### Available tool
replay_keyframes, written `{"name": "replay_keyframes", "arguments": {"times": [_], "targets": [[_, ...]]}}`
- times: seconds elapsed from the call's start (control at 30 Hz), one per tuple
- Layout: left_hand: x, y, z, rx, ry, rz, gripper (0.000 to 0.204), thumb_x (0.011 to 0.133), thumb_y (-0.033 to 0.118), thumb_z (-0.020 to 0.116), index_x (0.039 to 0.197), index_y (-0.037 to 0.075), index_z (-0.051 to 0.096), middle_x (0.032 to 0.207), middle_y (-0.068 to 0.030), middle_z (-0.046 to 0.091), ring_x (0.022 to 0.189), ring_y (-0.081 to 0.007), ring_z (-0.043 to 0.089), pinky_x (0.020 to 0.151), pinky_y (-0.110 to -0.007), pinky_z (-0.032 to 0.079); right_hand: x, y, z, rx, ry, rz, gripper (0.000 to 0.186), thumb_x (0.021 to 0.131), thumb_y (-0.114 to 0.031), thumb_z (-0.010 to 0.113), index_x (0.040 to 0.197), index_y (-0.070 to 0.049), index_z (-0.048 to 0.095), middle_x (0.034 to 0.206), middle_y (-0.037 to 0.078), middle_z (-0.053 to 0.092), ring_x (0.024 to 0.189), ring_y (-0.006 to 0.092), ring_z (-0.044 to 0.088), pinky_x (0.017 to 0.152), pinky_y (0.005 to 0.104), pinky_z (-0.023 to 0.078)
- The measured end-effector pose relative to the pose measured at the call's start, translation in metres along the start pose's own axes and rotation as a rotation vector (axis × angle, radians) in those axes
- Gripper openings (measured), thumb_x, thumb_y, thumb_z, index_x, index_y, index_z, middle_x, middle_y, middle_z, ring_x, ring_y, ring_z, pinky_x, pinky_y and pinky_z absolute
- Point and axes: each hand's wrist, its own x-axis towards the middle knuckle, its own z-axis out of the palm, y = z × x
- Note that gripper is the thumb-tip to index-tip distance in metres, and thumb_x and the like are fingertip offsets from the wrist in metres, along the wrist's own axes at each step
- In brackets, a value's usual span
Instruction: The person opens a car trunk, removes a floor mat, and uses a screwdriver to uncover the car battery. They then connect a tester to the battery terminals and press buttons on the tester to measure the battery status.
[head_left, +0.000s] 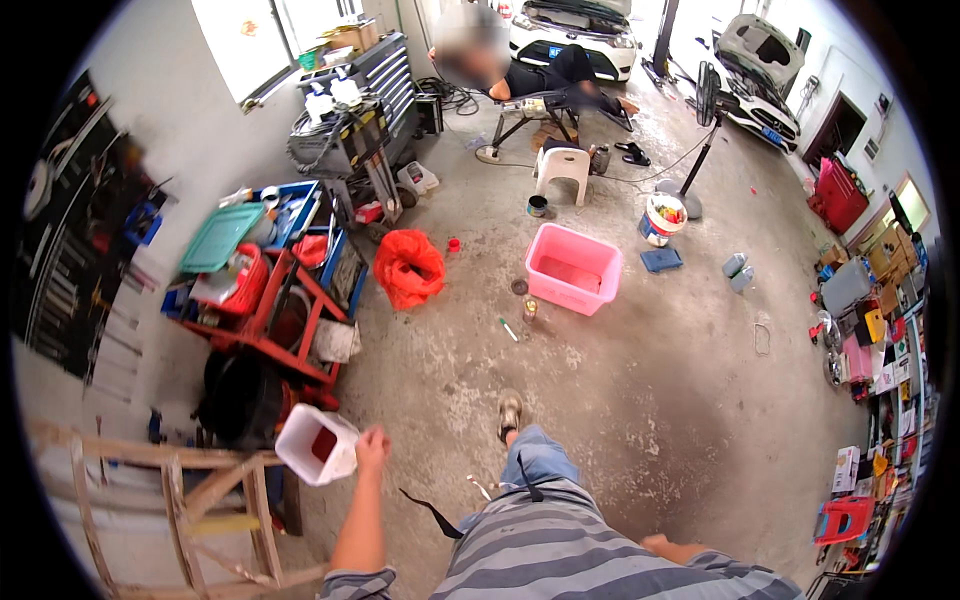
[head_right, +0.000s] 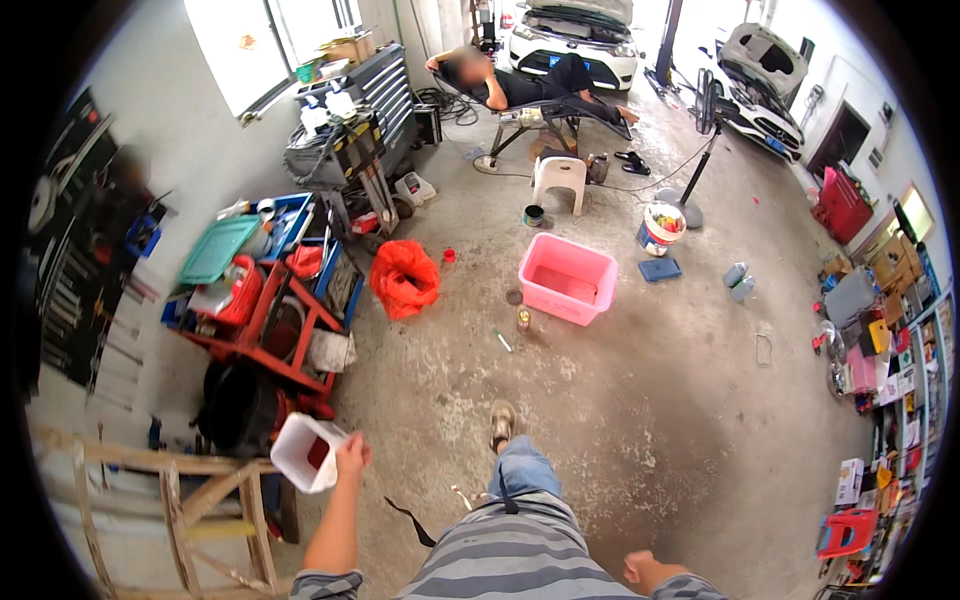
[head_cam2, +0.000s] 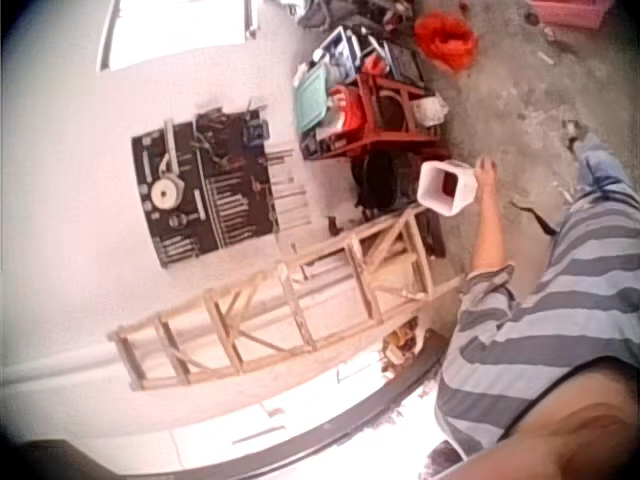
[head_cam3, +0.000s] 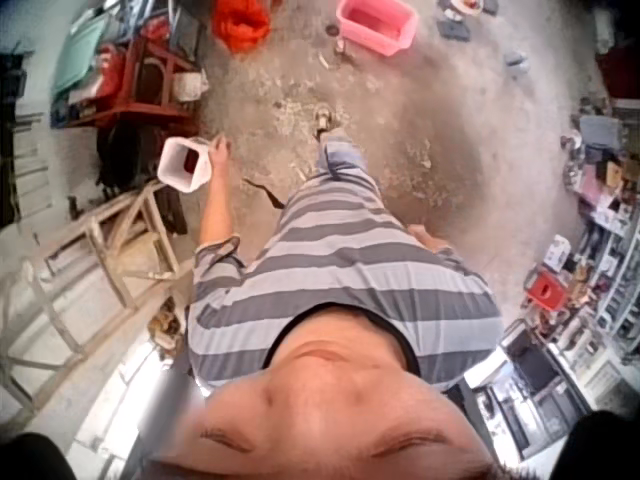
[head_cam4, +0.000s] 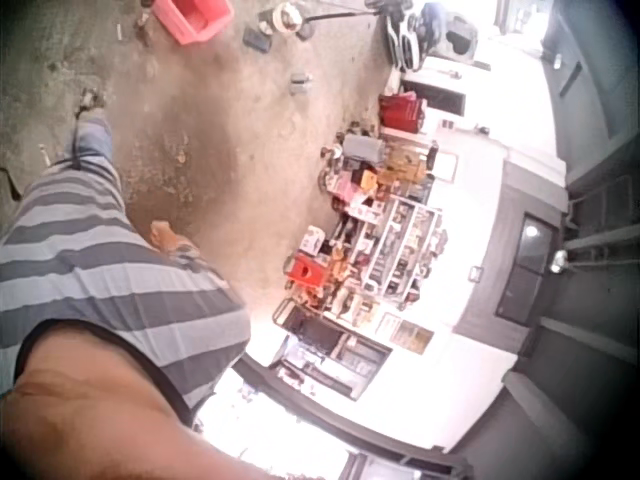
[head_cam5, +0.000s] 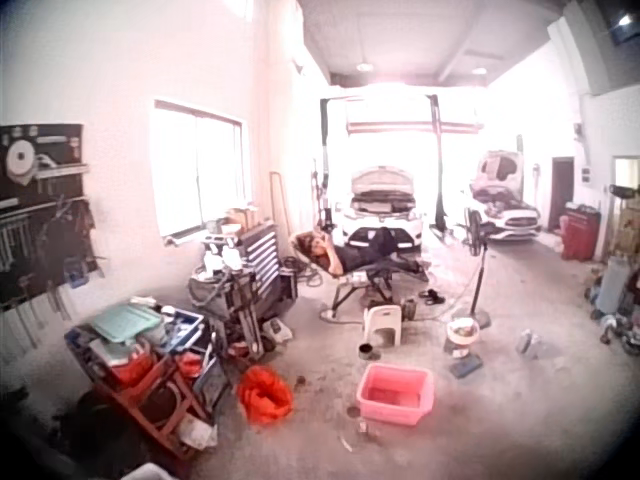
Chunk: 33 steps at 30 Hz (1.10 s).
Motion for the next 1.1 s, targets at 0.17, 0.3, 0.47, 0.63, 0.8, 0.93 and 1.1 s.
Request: {"name": "replay_keyframes", "arguments": {"times": [0.17, 0.3, 0.47, 0.63, 0.8, 0.93, 1.1], "targets": [[0.137, 0.175, 0.13, -0.115, -0.101, 0.232, 0.024, 0.094, 0.016, 0.059, 0.111, 0.0, 0.064, 0.071, -0.0009, 0.062, 0.06, -0.0091, 0.056, 0.055, -0.025, 0.046, 0.061, -0.01, -0.126, 0.958, 0.34, 0.697, 0.013, 0.085, -0.008, 0.054, 0.081, 0.0, 0.064, 0.075, 0.016, 0.062, 0.06, 0.0263, 0.061, 0.047, 0.0407, 0.045], [0.229, 0.095, 0.102, 0.118, -0.145, 0.143, 0.019, 0.096, 0.022, 0.058, 0.101, 0.005, 0.064, 0.074, -0.001, 0.062, 0.062, -0.0103, 0.056, 0.054, -0.027, 0.045, 0.236, -0.114, -0.377, 1.123, 0.394, 0.421, 0.01, 0.087, -0.013, 0.055, 0.09, -0.006, 0.061, 0.074, 0.009, 0.06, 0.064, 0.0257, 0.061, 0.05, 0.0408, 0.05], [0.218, 0.016, 0.042, 1.201, -0.527, -0.109, 0.013, 0.073, 0.019, 0.062, 0.065, 0.011, 0.07, 0.077, -0.0133, 0.069, 0.073, -0.0295, 0.067, 0.067, -0.045, 0.053, 0.381, -0.307, -0.725, 1.074, 0.631, -0.084, 0.027, 0.095, -0.028, 0.058, 0.112, -0.008, 0.062, 0.091, 0.007, 0.068, 0.073, 0.0161, 0.065, 0.057, 0.0303, 0.051], [0.314, 0.077, 0.114, 0.098, 0.212, -1.089, 0.014, 0.076, 0.018, 0.059, 0.076, 0.009, 0.07, 0.082, -0.0141, 0.069, 0.076, -0.0286, 0.067, 0.068, -0.044, 0.053, 0.463, -0.449, -0.95, 1.045, 0.6, -0.329, 0.026, 0.096, -0.021, 0.057, 0.117, -0.007, 0.058, 0.097, 0.008, 0.068, 0.079, 0.0154, 0.066, 0.063, 0.0288, 0.054], [0.522, 0.168, 0.18, -0.291, 0.475, -0.882, 0.019, 0.078, 0.017, 0.057, 0.087, 0.008, 0.071, 0.087, -0.0149, 0.069, 0.079, -0.0276, 0.066, 0.068, -0.043, 0.053, 0.573, -0.548, -1.054, 1.341, 0.22, -0.052, 0.027, 0.095, -0.025, 0.054, 0.116, -0.008, 0.054, 0.098, 0.014, 0.066, 0.081, 0.0263, 0.067, 0.063, 0.0394, 0.055], [0.733, 0.44, 0.326, 0.093, 0.06, 0.126, 0.031, 0.088, 0.018, 0.062, 0.113, -0.002, 0.063, 0.092, -0.0105, 0.069, 0.078, -0.0157, 0.063, 0.072, -0.031, 0.052, 0.653, -0.591, -1.166, 1.288, 0.248, 0.021, 0.034, 0.096, -0.03, 0.051, 0.121, -0.007, 0.05, 0.102, 0.013, 0.064, 0.083, 0.0252, 0.066, 0.066, 0.0404, 0.055], [0.89, 0.858, 0.41, 0.546, -0.113, 0.892, 0.024, 0.086, 0.011, 0.065, 0.109, 0.003, 0.063, 0.099, -0.0147, 0.065, 0.094, -0.0304, 0.062, 0.084, -0.039, 0.05, 0.797, -0.692, -1.345, 1.173, 0.2, -0.064, 0.047, 0.099, -0.041, 0.047, 0.134, -0.011, 0.041, 0.111, 0.01, 0.06, 0.087, 0.0224, 0.063, 0.069, 0.0392, 0.053]]}}
